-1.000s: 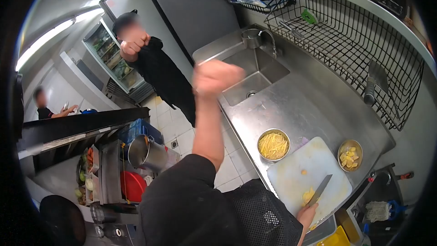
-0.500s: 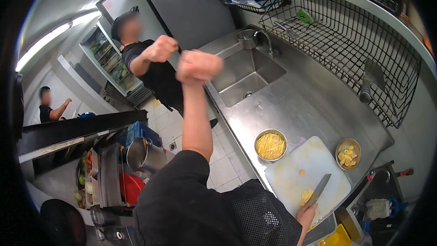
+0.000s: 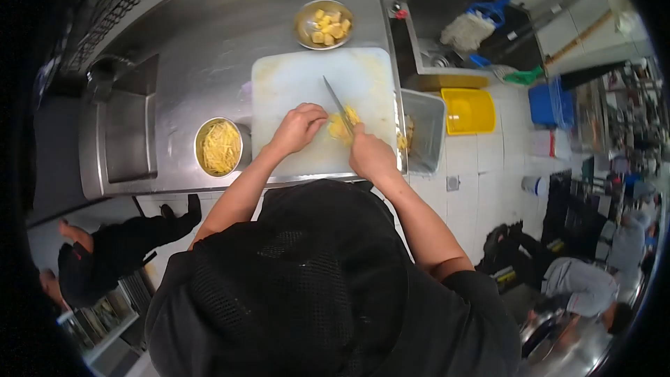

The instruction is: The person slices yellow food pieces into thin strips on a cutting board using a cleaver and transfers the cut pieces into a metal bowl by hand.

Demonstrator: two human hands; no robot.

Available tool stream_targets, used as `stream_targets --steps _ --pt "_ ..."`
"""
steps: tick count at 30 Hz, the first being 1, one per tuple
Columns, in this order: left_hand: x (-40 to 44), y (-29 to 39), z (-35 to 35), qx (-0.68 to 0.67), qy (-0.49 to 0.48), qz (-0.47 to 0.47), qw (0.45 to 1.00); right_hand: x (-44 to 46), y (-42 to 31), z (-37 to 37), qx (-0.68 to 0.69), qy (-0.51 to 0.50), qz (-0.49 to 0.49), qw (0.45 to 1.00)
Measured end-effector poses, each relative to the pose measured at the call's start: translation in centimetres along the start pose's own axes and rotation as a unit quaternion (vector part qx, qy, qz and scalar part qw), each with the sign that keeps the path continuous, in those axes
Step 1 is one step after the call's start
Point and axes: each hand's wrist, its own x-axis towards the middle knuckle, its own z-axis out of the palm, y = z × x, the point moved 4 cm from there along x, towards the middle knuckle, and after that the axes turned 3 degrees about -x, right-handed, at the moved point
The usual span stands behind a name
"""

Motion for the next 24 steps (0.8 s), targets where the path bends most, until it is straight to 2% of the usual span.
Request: stream_targets --steps 3,5,6,11,15,20,22,24 --pt "-0.6 -0.5 1.3 -0.013 -0.008 0.021 1.0 -1.1 -0.9 -0.5 -0.012 -0.047 0.013 0.999" --pt "-0.8 -0.5 2.5 -0.01 -0.01 0.111 0.994 -1.8 -1.4 -1.3 -0.017 -0.066 0.026 0.997" --pt "-0.7 -0.7 2.8 -0.016 -0.011 0.111 0.994 -2.0 -1.6 -1.3 -0.024 -0.077 0.033 0.996" --pt "-0.3 -0.7 3.6 0.054 -0.031 0.185 0.981 -2.3 -1.6 -0.7 -0.017 -0.072 0.042 0.996" --pt "0.0 -1.4 4.3 0.057 -0.055 0.172 0.982 -2.6 -1.5 0.2 -0.005 -0.076 0.06 0.995" --pt "0.4 -1.9 4.0 0.039 -0.06 0.215 0.974 0.0 -0.6 3.7 0.016 -0.048 0.062 0.997" --pt "0.6 -1.9 3.8 0.046 -0.067 0.213 0.974 0.9 -1.0 2.3 0.036 -0.017 0.045 0.998" --pt "0.5 -1.9 4.0 0.05 -0.08 0.207 0.974 0.6 -1.3 0.7 0.017 -0.04 0.044 0.998"
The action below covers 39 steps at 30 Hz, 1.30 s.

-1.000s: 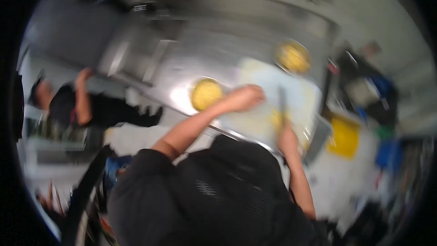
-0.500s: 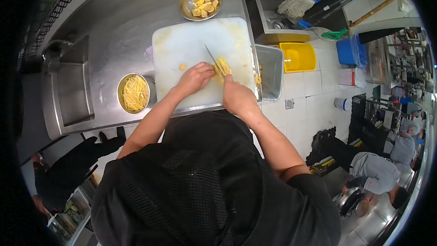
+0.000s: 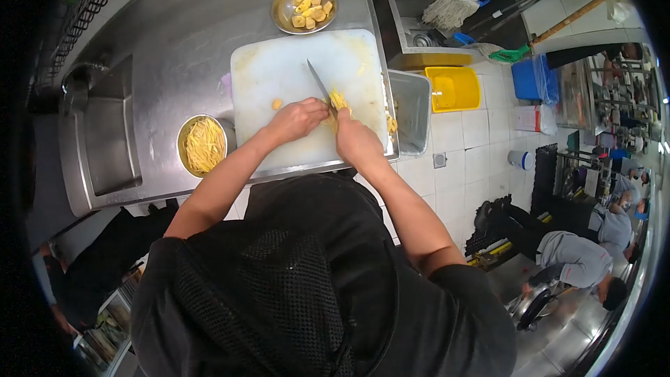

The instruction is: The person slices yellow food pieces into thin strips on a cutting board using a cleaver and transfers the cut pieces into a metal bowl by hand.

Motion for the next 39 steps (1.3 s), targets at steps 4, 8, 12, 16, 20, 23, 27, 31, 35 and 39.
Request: stream_targets --steps 4,8,12,16,20,23,27,31,35,39 --pt "-0.1 0.2 0.0 0.021 0.001 0.01 1.0 -0.5 0.4 2.2 0.023 0.019 -0.009 1.0" --pt "-0.2 0.3 0.0 0.042 -0.017 0.014 0.999 1.8 0.9 2.3 0.049 0.035 -0.016 0.998" --pt "-0.2 0.3 -0.1 0.009 0.005 0.002 1.0 -0.6 0.7 2.3 0.023 0.021 -0.016 0.999" --pt "0.1 0.2 -0.1 0.015 -0.004 0.002 1.0 1.0 0.5 2.3 0.048 0.045 -0.025 0.998" --pt "-0.2 0.3 0.0 0.015 0.003 0.011 1.0 0.1 0.3 1.9 0.04 0.039 -0.029 0.998" --pt "-0.2 -0.1 0.3 0.032 -0.006 0.031 0.999 2.1 0.9 3.3 0.053 0.053 -0.029 0.997" --pt "0.3 0.0 -0.5 0.02 -0.008 0.012 1.0 0.6 0.7 1.6 0.057 0.02 -0.039 0.997" --pt "0.0 -0.1 -0.1 0.02 -0.003 0.022 1.0 1.6 0.6 3.7 0.065 0.056 -0.022 0.996" --pt "0.0 -0.1 -0.1 0.017 -0.015 0.017 1.0 1.7 0.6 1.9 0.079 0.041 -0.026 0.996" --pt "-0.1 0.2 -0.2 0.006 -0.003 0.009 1.0 1.6 0.4 3.3 0.077 0.055 -0.04 0.995"
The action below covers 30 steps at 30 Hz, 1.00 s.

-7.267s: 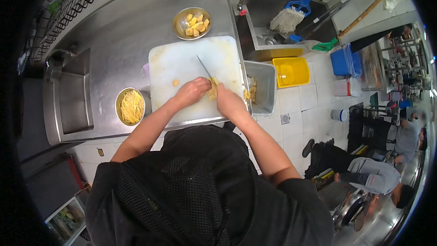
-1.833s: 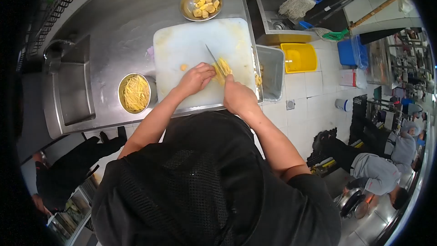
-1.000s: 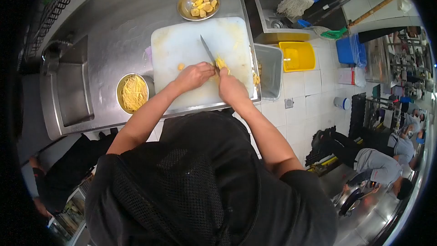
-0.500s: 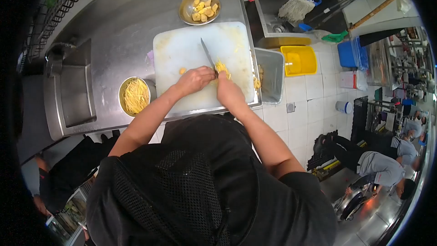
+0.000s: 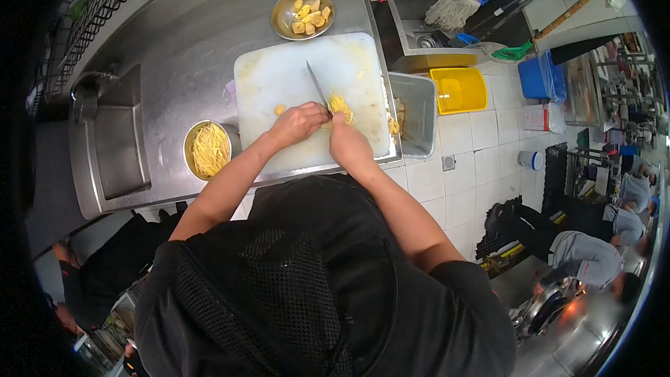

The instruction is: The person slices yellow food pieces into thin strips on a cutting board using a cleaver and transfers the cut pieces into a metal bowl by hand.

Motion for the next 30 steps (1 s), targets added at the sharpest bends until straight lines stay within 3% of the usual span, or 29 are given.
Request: stream_targets --steps 6,8,12,19,23,26,30 --pt "-0.1 0.6 -0.7 -0.021 0.052 -0.02 0.998 0.6 -0.1 -2.3 -0.021 -0.006 -0.015 1.0" --pt "-0.4 0.5 -1.3 -0.038 0.087 -0.064 0.993 -0.5 -0.6 -3.0 -0.039 -0.022 -0.016 0.999" --pt "-0.8 0.0 -1.1 -0.019 0.073 -0.09 0.993 -2.3 -1.4 -3.8 -0.058 -0.065 -0.001 0.996" --pt "-0.3 -0.1 -0.5 0.011 0.058 -0.032 0.998 0.0 -0.6 -0.5 -0.035 -0.02 0.004 0.999" --pt "-0.2 0.1 -0.8 0.014 0.02 -0.028 0.999 -0.8 -1.1 -2.2 -0.046 -0.056 0.006 0.997" --pt "-0.3 0.2 -0.7 0.02 0.041 -0.01 0.999 -0.1 0.1 0.7 -0.025 -0.012 0.013 1.0" --pt "-0.6 0.0 -0.3 0.029 0.046 0.0 0.999 0.4 -0.1 -0.6 -0.004 -0.011 -0.004 1.0"
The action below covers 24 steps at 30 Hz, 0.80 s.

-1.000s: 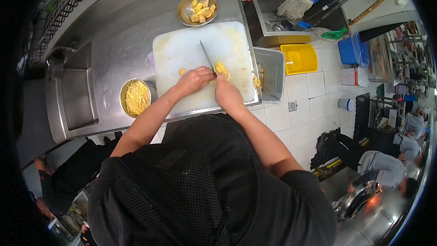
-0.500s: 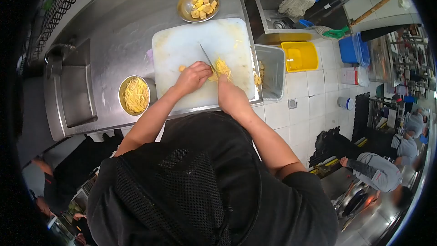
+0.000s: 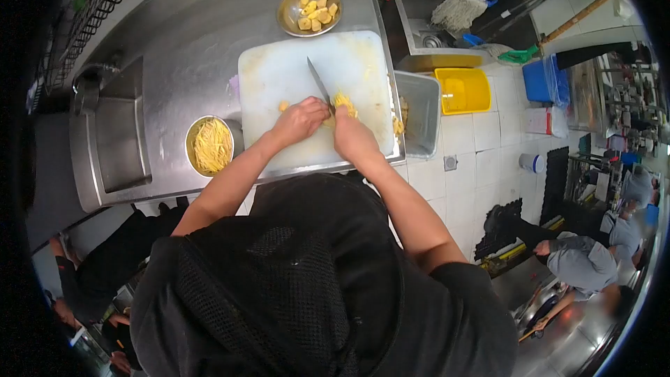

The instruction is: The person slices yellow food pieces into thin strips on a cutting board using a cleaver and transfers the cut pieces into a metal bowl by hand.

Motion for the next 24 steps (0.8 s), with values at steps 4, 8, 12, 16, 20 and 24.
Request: stream_targets --steps 4,8,12,16,20,24 --pt "0.1 0.2 -0.2 -0.002 0.0 -0.024 1.0 -0.8 -0.2 0.7 -0.017 -0.008 0.008 1.0" --pt "0.0 0.3 -0.1 -0.006 -0.002 -0.014 1.0 0.4 -0.1 0.0 0.003 -0.003 -0.003 1.0" --pt "-0.1 0.0 0.1 0.0 0.001 -0.02 1.0 -2.1 -0.2 0.3 -0.012 -0.012 0.011 1.0" --pt "-0.2 0.1 -0.1 -0.013 0.015 -0.026 0.999 0.6 -0.5 0.8 0.006 0.024 -0.001 1.0" --pt "-0.4 0.4 -0.4 -0.039 0.049 -0.069 0.996 -0.6 -0.9 -1.6 -0.015 -0.012 -0.004 1.0" --pt "-0.9 0.5 0.1 -0.027 0.048 -0.077 0.996 -4.1 -1.4 -2.1 -0.04 -0.059 0.017 0.997"
